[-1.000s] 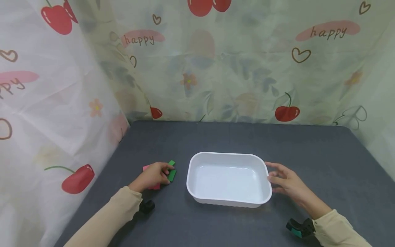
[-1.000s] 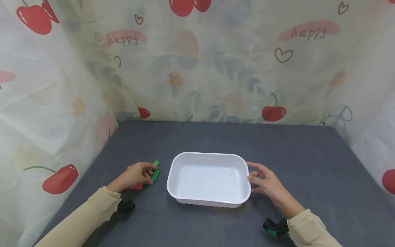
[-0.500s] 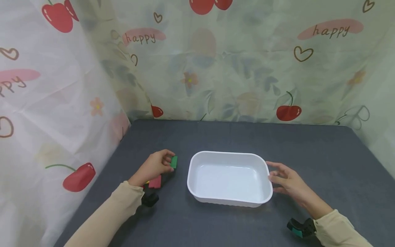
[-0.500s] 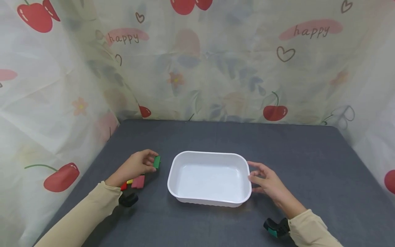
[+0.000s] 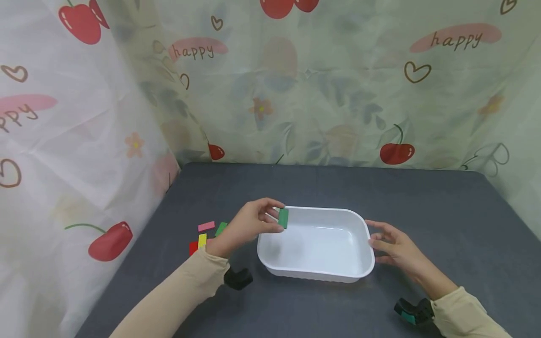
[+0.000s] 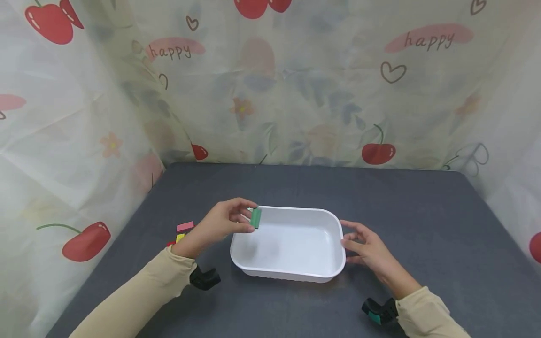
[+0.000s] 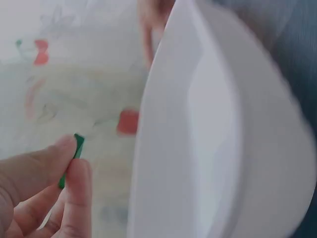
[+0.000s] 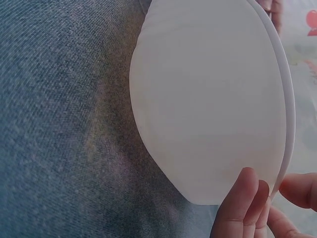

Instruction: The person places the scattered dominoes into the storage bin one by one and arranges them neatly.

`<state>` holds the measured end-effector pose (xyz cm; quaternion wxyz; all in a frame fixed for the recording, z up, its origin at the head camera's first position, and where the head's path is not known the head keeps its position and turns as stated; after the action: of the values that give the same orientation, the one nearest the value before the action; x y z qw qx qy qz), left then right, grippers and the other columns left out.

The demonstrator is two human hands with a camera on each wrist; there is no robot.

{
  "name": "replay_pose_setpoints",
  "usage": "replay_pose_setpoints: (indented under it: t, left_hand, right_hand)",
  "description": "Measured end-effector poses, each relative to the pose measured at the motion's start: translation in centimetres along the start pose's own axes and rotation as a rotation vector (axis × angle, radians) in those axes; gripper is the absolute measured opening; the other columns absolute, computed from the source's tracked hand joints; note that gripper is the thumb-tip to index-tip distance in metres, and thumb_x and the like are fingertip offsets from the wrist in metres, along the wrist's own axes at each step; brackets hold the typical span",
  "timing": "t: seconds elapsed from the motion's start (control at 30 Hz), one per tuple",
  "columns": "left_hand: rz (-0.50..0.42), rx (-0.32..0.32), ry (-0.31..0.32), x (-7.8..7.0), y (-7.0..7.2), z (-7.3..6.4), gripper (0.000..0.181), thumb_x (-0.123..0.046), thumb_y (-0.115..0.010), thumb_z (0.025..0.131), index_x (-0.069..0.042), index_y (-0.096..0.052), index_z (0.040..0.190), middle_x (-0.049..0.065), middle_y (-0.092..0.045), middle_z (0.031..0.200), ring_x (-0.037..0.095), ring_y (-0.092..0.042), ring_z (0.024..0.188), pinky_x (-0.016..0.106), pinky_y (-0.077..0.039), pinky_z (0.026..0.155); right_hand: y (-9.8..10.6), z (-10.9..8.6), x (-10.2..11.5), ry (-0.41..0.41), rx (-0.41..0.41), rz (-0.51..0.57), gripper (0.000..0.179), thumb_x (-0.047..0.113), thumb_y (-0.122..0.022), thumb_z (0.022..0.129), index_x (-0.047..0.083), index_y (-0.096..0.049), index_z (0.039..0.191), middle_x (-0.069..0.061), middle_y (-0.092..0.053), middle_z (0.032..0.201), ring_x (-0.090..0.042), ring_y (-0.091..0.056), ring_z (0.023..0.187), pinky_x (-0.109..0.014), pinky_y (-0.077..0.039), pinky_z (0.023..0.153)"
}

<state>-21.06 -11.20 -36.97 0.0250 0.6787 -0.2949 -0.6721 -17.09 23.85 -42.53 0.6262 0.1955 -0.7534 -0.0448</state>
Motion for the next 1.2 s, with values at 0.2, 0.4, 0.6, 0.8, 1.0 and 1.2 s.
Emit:
replay_pose_setpoints:
  t: [0.2, 0.4, 0.6, 0.8, 1.0, 1.2]
  left_hand:
    - [-0.132, 0.065, 0.009, 0.7, -4.4, 0.6, 0.048, -0.005, -0.079, 0.077, -0.009, -0.062, 0.122, 0.009, -0.064, 0.101, 0.015, -0.066, 0.084, 0.027, -0.052, 0.073]
    - [-0.066, 0.060, 0.051, 2.0, -7.0, 1.6, 0.046, -0.002, -0.082, 0.071, -0.009, -0.066, 0.114, 0.006, -0.065, 0.090, 0.012, -0.060, 0.076, 0.025, -0.045, 0.063]
    - [0.080, 0.053, 0.102, 2.6, -7.7, 2.9, 0.045, -0.004, -0.085, 0.068, -0.012, -0.067, 0.109, 0.002, -0.064, 0.082, 0.014, -0.059, 0.072, 0.026, -0.045, 0.062]
    - [0.127, 0.063, 0.164, 3.0, -8.1, 3.4, 0.042, 0.001, -0.084, 0.068, -0.009, -0.064, 0.104, 0.003, -0.063, 0.080, 0.015, -0.059, 0.070, 0.026, -0.048, 0.062]
    - [0.162, 0.068, 0.158, 3.0, -8.3, 3.3, 0.042, 0.002, -0.083, 0.069, -0.007, -0.063, 0.104, 0.004, -0.063, 0.079, 0.014, -0.058, 0.069, 0.024, -0.048, 0.061]
    - [0.204, 0.067, 0.145, 2.7, -8.6, 3.4, 0.040, 0.002, -0.083, 0.069, -0.006, -0.062, 0.103, 0.003, -0.061, 0.075, 0.013, -0.055, 0.065, 0.022, -0.045, 0.059]
  right_hand:
    - [-0.2, 0.1, 0.0, -0.009, -0.005, 0.006, 0.066, 0.022, -0.063, 0.094, 0.004, -0.031, 0.149, -0.020, -0.054, 0.111, -0.026, -0.062, 0.104, -0.045, -0.056, 0.079]
    - [-0.2, 0.2, 0.0, -0.008, 0.001, 0.012, 0.067, 0.023, -0.064, 0.094, 0.005, -0.031, 0.149, -0.019, -0.055, 0.111, -0.026, -0.062, 0.104, -0.045, -0.056, 0.080]
    - [0.0, 0.2, 0.1, 0.014, -0.001, 0.009, 0.065, 0.022, -0.063, 0.094, 0.004, -0.032, 0.148, -0.018, -0.056, 0.110, -0.020, -0.060, 0.100, -0.046, -0.056, 0.080]
    - [-0.2, 0.1, 0.0, 0.002, -0.002, 0.008, 0.065, 0.022, -0.064, 0.094, 0.004, -0.033, 0.148, -0.018, -0.056, 0.109, -0.020, -0.061, 0.099, -0.045, -0.057, 0.079]
    - [-0.2, 0.2, 0.0, 0.006, -0.004, 0.003, 0.065, 0.022, -0.063, 0.094, 0.004, -0.032, 0.148, -0.018, -0.056, 0.109, -0.020, -0.060, 0.099, -0.045, -0.057, 0.079]
    - [0.0, 0.1, 0.0, 0.003, -0.012, -0.004, 0.066, 0.023, -0.064, 0.094, 0.004, -0.032, 0.148, -0.018, -0.056, 0.110, -0.018, -0.060, 0.097, -0.046, -0.056, 0.080]
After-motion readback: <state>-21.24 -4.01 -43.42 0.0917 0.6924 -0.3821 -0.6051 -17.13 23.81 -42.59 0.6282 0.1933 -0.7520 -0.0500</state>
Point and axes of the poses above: each hand's wrist, its own z-axis towards the middle knuckle, its own y-axis out of the back of the hand, x = y × z, the point moved 1 cm from there along z, towards the middle knuckle
